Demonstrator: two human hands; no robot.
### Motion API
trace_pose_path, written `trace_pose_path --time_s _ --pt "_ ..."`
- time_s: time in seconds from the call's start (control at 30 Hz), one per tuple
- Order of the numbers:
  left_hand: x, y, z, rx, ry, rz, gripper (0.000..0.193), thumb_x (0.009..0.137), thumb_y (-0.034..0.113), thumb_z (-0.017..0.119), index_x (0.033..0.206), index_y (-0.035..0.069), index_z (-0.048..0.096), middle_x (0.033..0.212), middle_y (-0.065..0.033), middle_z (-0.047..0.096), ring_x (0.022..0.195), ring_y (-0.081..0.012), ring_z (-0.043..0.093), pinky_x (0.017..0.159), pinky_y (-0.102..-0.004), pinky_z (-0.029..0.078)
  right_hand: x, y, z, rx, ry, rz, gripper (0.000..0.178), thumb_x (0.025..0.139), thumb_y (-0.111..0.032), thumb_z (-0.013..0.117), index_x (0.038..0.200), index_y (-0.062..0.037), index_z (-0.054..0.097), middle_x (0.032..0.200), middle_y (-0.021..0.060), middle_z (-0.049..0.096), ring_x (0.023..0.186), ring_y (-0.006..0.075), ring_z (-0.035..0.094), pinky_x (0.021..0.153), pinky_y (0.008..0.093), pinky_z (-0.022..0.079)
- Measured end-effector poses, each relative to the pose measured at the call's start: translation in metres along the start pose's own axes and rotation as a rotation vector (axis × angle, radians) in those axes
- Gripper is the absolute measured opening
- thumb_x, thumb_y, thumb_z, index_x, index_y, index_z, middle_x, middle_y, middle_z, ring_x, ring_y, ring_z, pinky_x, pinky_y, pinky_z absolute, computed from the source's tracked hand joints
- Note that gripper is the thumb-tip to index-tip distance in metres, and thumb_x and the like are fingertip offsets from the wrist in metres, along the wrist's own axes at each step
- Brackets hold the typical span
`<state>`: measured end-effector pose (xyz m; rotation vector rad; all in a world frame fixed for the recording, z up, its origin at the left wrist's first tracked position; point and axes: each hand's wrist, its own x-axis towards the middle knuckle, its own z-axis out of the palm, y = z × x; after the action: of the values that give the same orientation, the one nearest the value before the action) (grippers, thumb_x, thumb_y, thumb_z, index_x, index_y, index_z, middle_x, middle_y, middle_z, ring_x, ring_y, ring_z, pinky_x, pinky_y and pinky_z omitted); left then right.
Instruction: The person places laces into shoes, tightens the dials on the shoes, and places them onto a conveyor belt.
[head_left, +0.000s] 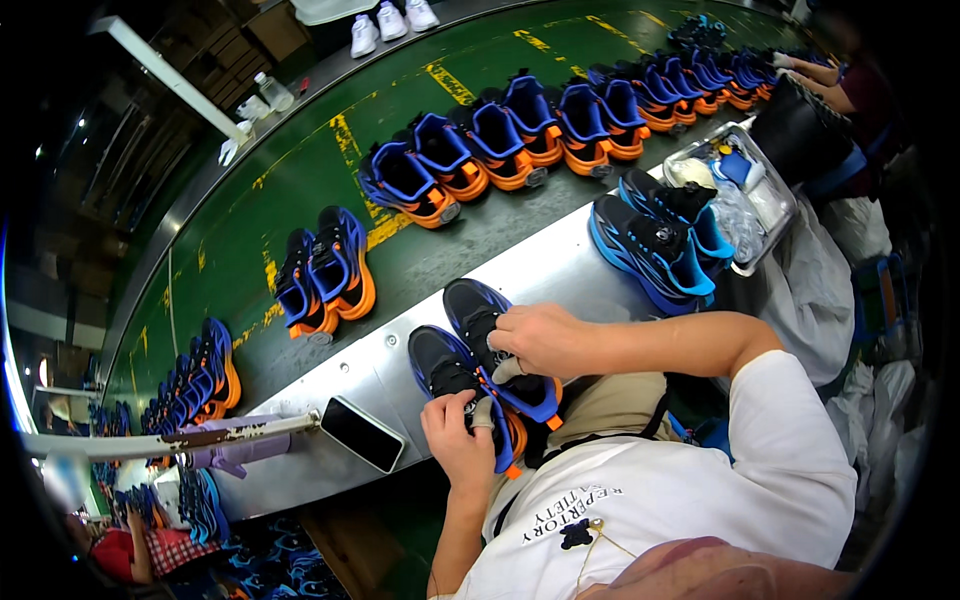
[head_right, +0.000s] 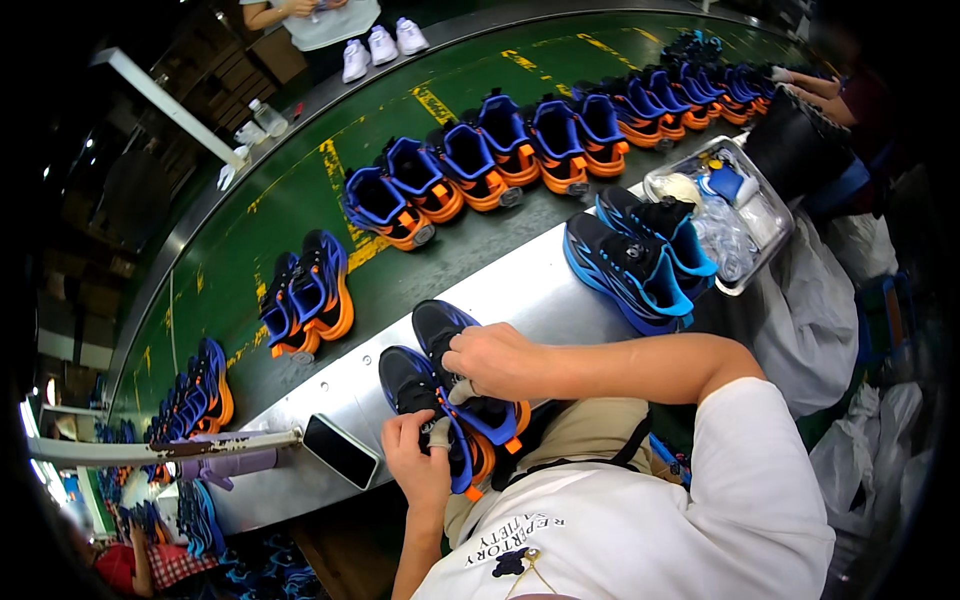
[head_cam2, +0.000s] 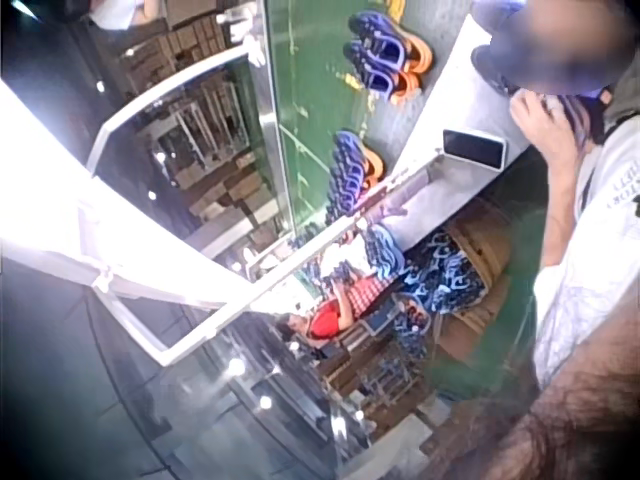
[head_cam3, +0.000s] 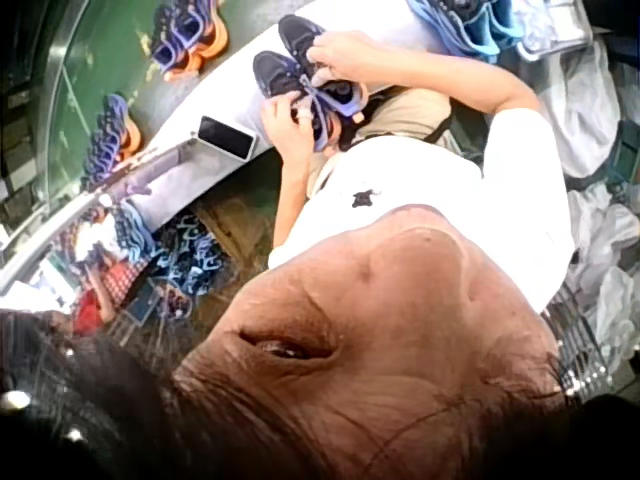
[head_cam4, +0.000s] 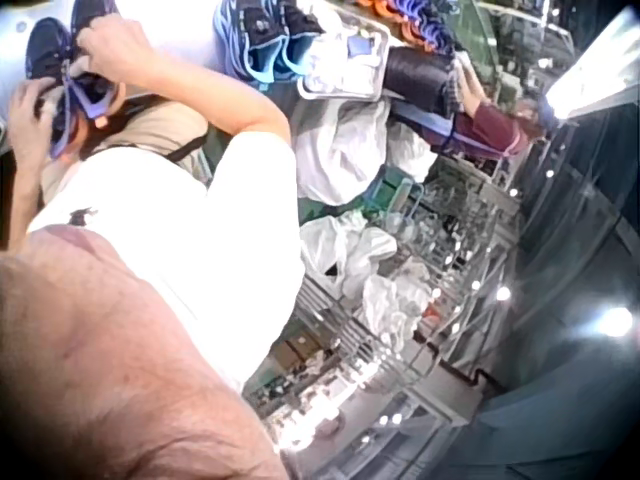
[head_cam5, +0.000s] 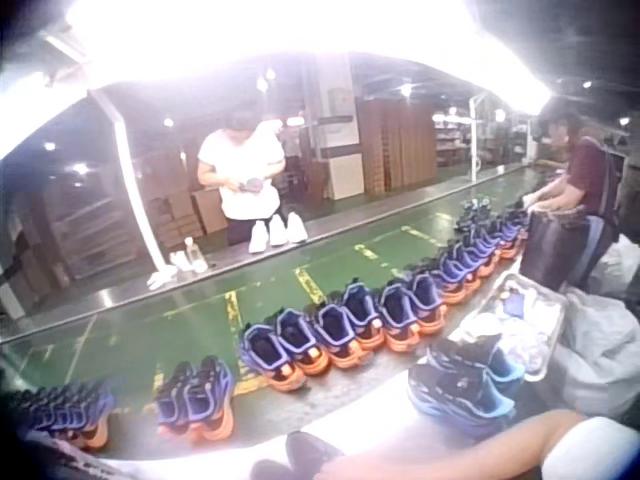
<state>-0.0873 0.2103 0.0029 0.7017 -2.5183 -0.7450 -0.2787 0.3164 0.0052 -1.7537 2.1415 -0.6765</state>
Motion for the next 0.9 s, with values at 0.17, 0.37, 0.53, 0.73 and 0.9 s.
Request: trace_pose_path --time_s 0.17,0.37,0.53,0.73,0.9 --pt "0.009 0.004 -0.011 -0.266 -0.117 -0.144 0.031 0.078 0.004 0.068 0.109 0.005 0.066 0.090 -0.0039 0.058 0.073 -0.0148 0.047 0.063 -0.0257 0.041 0.004 0.005 -0.015 0.188 -0.125 -0.085 0.031 0.078 -0.025 0.071 0.104 -0.0102 0.064 0.083 0.0105 0.057 0.085 0.0308 0.060 0.068 0.0412 0.048" --pt "0.010 -0.010 -0.009 -0.319 -0.249 -0.121 0.037 0.077 0.004 0.072 0.113 0.003 0.062 0.092 -0.0030 0.055 0.072 -0.0136 0.047 0.063 -0.0254 0.041 0.001 0.017 -0.024 0.261 -0.119 -0.134 0.024 0.078 -0.020 0.069 0.098 -0.0077 0.064 0.085 0.0106 0.056 0.083 0.0301 0.059 0.067 0.0417 0.048" --pt "0.013 0.006 -0.004 -0.238 -0.183 -0.109 0.029 0.076 0.004 0.071 0.105 0.007 0.068 0.090 -0.0041 0.056 0.072 -0.0126 0.047 0.063 -0.0242 0.040 0.003 0.005 -0.024 0.136 -0.181 0.026 0.028 0.076 -0.019 0.070 0.102 -0.0097 0.066 0.087 0.0104 0.057 0.089 0.0292 0.059 0.073 0.0401 0.048" --pt "0.016 0.008 -0.006 -0.256 -0.213 -0.186 0.041 0.077 0.003 0.068 0.118 0.006 0.062 0.091 -0.0042 0.058 0.071 -0.0139 0.048 0.064 -0.0252 0.042 -0.001 0.025 -0.021 0.262 -0.181 -0.044 0.032 0.076 -0.025 0.073 0.106 -0.0137 0.068 0.093 0.0140 0.058 0.090 0.0346 0.060 0.075 0.0415 0.049" --pt "0.022 -0.011 -0.014 -0.466 -0.293 -0.143 0.038 0.077 0.001 0.068 0.114 0.005 0.062 0.089 -0.0048 0.055 0.071 -0.0146 0.047 0.063 -0.0265 0.042 0.005 0.009 -0.031 0.234 -0.122 0.010 0.033 0.073 -0.031 0.076 0.092 -0.0067 0.064 0.083 0.0102 0.059 0.078 0.0314 0.062 0.066 0.0411 0.048"
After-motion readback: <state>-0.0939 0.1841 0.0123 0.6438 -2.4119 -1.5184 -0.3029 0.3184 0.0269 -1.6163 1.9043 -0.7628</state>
